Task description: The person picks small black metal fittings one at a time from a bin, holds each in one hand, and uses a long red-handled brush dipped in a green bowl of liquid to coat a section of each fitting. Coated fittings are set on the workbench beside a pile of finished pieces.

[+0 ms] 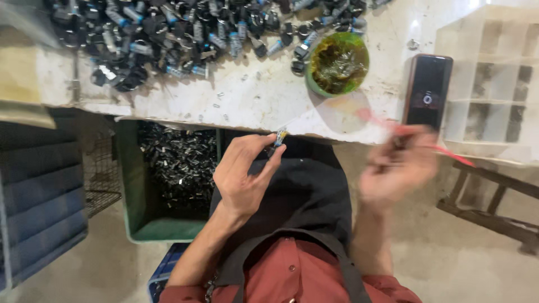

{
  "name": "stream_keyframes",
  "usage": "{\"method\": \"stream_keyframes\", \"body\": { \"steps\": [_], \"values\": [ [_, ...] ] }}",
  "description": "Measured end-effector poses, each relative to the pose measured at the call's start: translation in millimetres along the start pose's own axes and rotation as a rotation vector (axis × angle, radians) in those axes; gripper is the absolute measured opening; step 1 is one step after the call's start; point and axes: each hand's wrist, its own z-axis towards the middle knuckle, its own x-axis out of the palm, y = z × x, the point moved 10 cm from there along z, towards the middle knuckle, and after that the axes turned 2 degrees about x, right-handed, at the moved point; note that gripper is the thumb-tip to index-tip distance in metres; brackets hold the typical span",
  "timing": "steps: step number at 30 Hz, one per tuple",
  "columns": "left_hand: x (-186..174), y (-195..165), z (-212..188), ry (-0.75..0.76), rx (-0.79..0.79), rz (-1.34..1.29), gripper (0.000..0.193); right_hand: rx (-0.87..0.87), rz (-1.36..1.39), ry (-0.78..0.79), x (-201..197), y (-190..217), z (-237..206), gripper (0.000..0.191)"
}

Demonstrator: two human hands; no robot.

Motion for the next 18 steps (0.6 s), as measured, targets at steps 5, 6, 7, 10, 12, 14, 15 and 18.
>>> {"method": "stream_keyframes", "body": {
  "steps": [5,6,7,10,12,14,15,18],
  "values": [
    [-50,28,-20,-0.184,-0.18,0.256,0.027,-0.237,-0.302,0.411,57,5,20,0.028],
    [-57,34,-24,-0.202,-0.229,0.304,0.034,-0.191,-0.378,0.412,58,-5,19,0.022],
    [-64,40,-27,-0.222,-0.275,0.344,0.042,-0.146,-0.455,0.415,60,-16,18,0.018],
    [-60,41,-5,-0.16,-0.07,0.567,0.036,-0.096,-0.69,0.338,61,-29,7,0.014],
    [-47,49,13,-0.067,0.003,0.764,0.037,-0.199,-0.932,0.324,69,-22,-14,0.01],
    [-34,71,38,0.011,0.016,0.916,0.042,-0.279,-1.059,0.522,99,-31,-41,0.01],
    [-28,80,49,0.049,0.047,0.97,0.039,-0.297,-1.109,0.659,115,-41,-54,0.013],
    [-21,90,53,0.147,0.101,0.96,0.033,-0.557,-1.318,0.962,160,-59,-85,0.04]
  ]
}}
